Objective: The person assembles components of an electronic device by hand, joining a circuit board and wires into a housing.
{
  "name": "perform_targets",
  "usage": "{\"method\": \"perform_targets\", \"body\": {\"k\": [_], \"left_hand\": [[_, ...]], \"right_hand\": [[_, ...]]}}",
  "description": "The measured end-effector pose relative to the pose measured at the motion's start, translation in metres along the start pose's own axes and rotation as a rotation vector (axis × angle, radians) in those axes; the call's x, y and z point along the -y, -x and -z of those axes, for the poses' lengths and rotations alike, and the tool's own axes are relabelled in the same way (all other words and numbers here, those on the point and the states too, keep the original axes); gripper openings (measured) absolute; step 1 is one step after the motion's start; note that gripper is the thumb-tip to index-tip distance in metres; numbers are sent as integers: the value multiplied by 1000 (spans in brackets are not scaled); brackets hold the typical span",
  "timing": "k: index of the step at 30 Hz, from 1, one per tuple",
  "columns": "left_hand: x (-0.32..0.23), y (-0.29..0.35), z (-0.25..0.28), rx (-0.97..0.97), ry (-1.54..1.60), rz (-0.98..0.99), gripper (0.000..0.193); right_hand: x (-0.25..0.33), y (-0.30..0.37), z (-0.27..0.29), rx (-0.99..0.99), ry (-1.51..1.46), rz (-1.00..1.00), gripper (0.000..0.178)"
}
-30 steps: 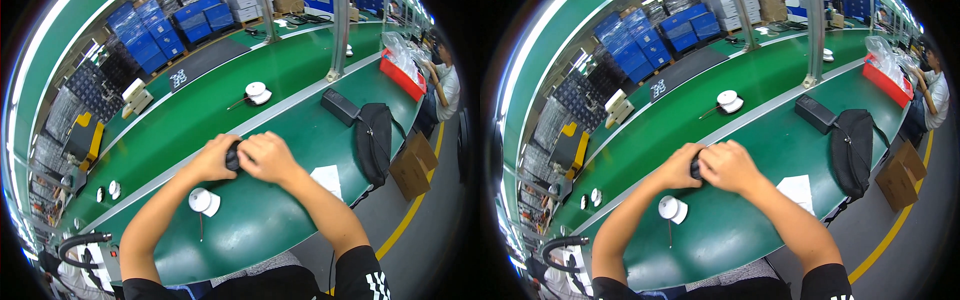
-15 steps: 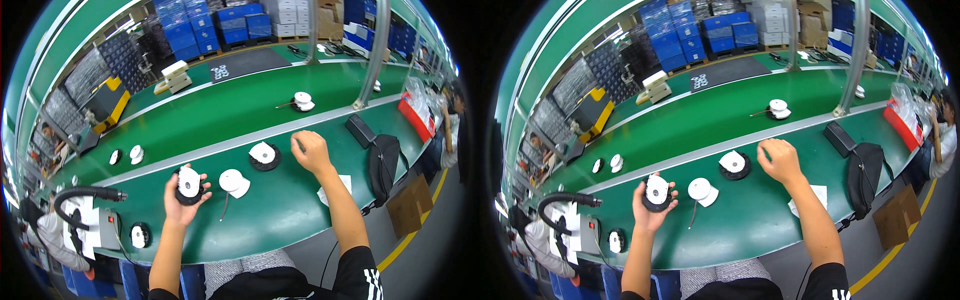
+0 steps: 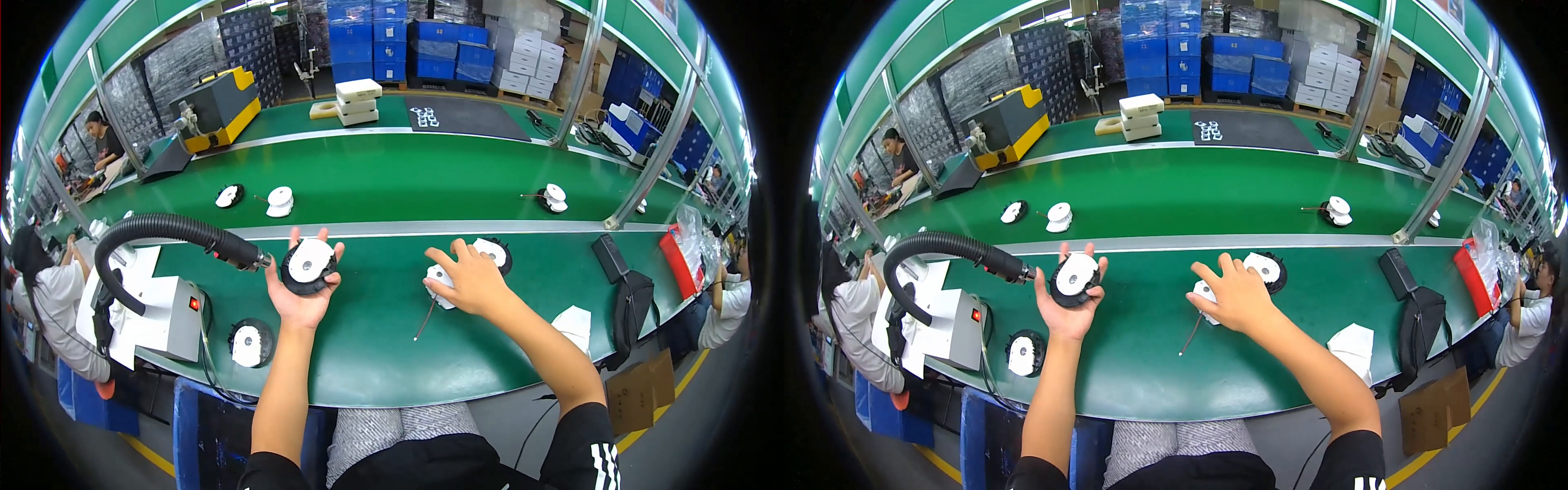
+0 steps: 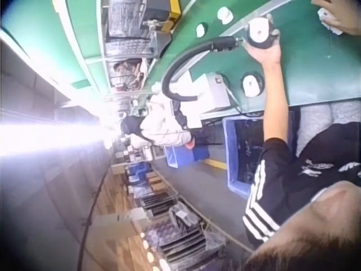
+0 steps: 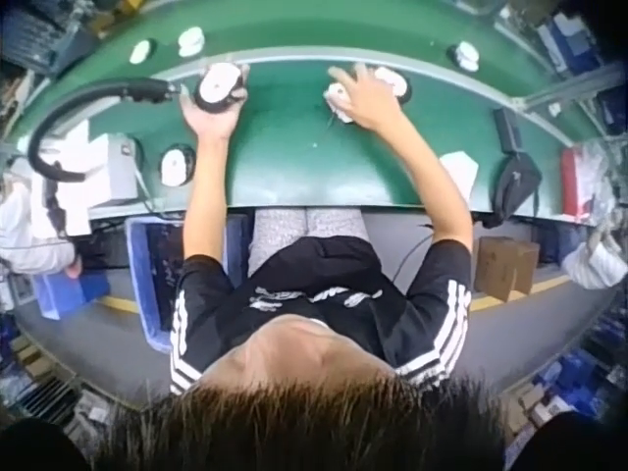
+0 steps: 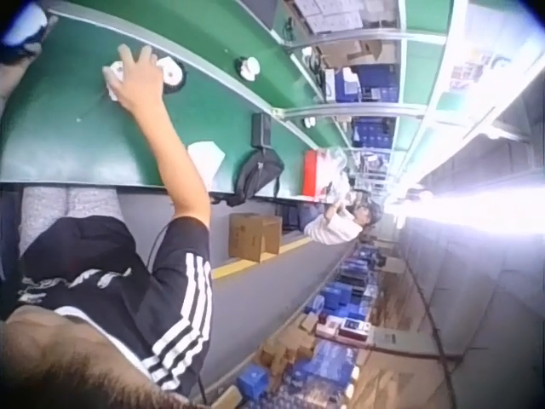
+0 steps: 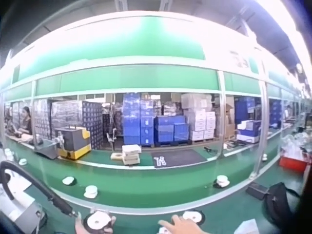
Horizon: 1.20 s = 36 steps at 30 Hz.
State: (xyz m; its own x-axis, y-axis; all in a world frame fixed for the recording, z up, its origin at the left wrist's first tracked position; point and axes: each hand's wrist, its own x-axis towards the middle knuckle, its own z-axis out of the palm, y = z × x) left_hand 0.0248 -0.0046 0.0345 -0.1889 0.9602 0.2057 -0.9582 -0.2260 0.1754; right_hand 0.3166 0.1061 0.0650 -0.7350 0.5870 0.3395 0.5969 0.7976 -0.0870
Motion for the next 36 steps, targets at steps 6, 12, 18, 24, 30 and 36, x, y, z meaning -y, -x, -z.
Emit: {"method": "perform_targets", "body": {"k": [6,12,18,24,30,36], "left_hand": [[-11,6,12,-41,130,-115,52],[-16,6,15,-52,227,-134,59],[-20,4,19,-179,212,-279,61],[-38,-1,25,-321,82,-548,54],[-44,-8,45,-494,61,-596,48],[-44,-17,58,-503,8,-619,49]], "right_hand": [[14,-6,-22,113,204,35,45],[25,-5,-12,142,264,5,41],[26,-10,-13,177,170,50,39],[79,-46,-34,149,-1339,-246,40],[163,-103,-68,369,-1907,-379,48],[169,-109,-91,373,-1977,-348,49]]}}
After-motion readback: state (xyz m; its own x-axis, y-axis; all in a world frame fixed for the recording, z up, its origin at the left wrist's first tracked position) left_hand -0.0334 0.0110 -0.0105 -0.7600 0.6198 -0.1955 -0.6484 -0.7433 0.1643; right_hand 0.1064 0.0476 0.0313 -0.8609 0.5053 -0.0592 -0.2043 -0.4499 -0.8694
